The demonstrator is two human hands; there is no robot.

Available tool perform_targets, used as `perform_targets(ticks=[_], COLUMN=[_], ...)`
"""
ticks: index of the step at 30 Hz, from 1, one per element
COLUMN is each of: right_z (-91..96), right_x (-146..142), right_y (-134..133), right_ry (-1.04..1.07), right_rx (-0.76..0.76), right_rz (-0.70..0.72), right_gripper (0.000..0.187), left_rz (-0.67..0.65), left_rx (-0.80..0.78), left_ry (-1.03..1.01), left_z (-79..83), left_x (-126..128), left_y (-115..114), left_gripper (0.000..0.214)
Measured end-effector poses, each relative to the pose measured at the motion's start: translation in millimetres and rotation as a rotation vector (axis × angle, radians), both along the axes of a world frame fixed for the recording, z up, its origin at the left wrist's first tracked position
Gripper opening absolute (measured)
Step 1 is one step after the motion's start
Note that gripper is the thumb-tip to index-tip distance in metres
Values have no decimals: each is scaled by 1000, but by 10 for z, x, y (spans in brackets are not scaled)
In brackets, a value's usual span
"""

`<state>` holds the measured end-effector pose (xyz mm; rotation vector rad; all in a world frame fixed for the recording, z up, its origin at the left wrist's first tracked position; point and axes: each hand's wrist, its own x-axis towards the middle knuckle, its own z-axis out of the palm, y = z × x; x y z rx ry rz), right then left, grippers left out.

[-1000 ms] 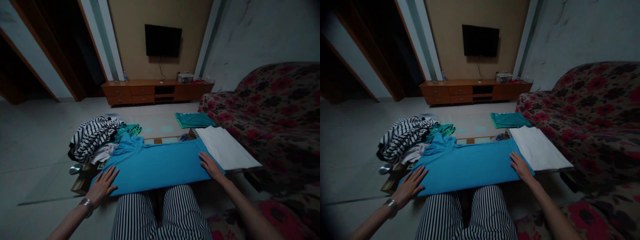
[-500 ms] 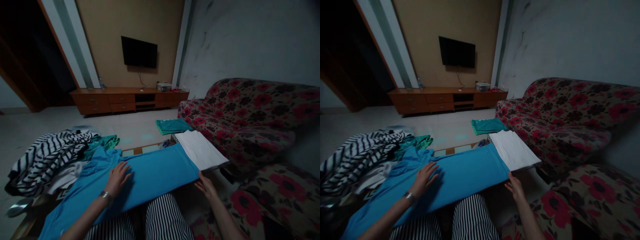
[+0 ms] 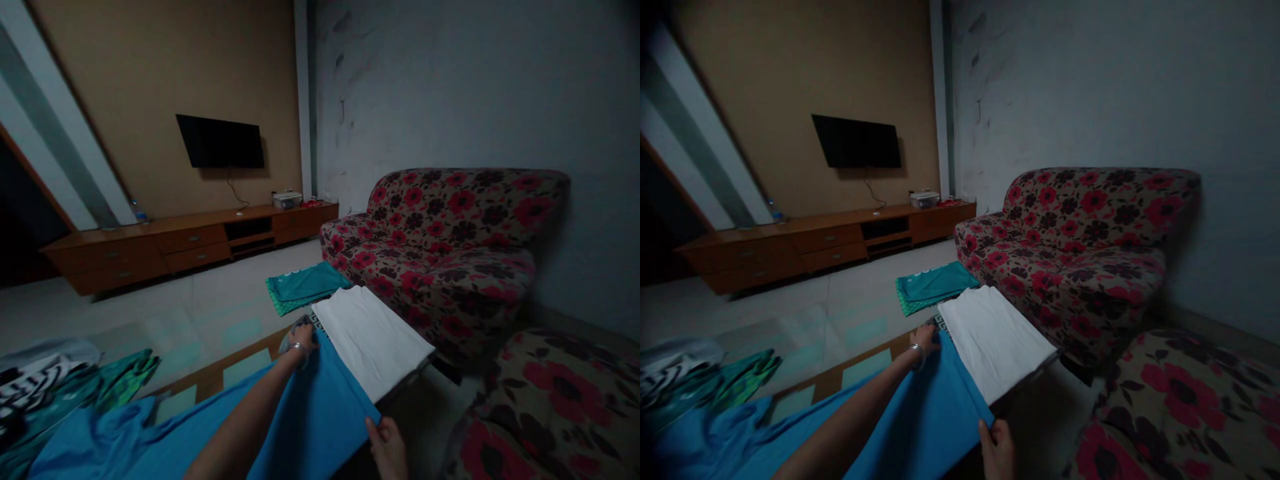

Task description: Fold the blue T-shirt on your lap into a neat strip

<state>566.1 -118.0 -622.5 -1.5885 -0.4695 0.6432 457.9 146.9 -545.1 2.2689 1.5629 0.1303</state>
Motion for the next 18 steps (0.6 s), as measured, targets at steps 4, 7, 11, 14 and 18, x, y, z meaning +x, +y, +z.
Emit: perform_targets(ticks=[4, 7, 11, 14, 18], right_z=[87, 151, 208, 204, 154], right_x=[118, 140, 165, 268, 430], right_y=[9, 35, 73, 56, -3], right_ry=[-109, -92, -31, -84, -208], right_rx=[-44, -28, 94, 105, 42], right_rz=[62, 78, 96, 127, 150], right_gripper=[36, 31, 41, 52, 52], left_rz=[-80, -150, -213, -220, -233], left_rx=[-125, -214, -270, -268, -243], left_ry=[12, -58, -198, -263, -276], left_z=[-70, -18, 104, 148, 109], left_x=[78, -30, -147, -107, 52], left_y=[136, 238, 387, 493, 549], left_gripper=[37, 34, 38, 48, 42])
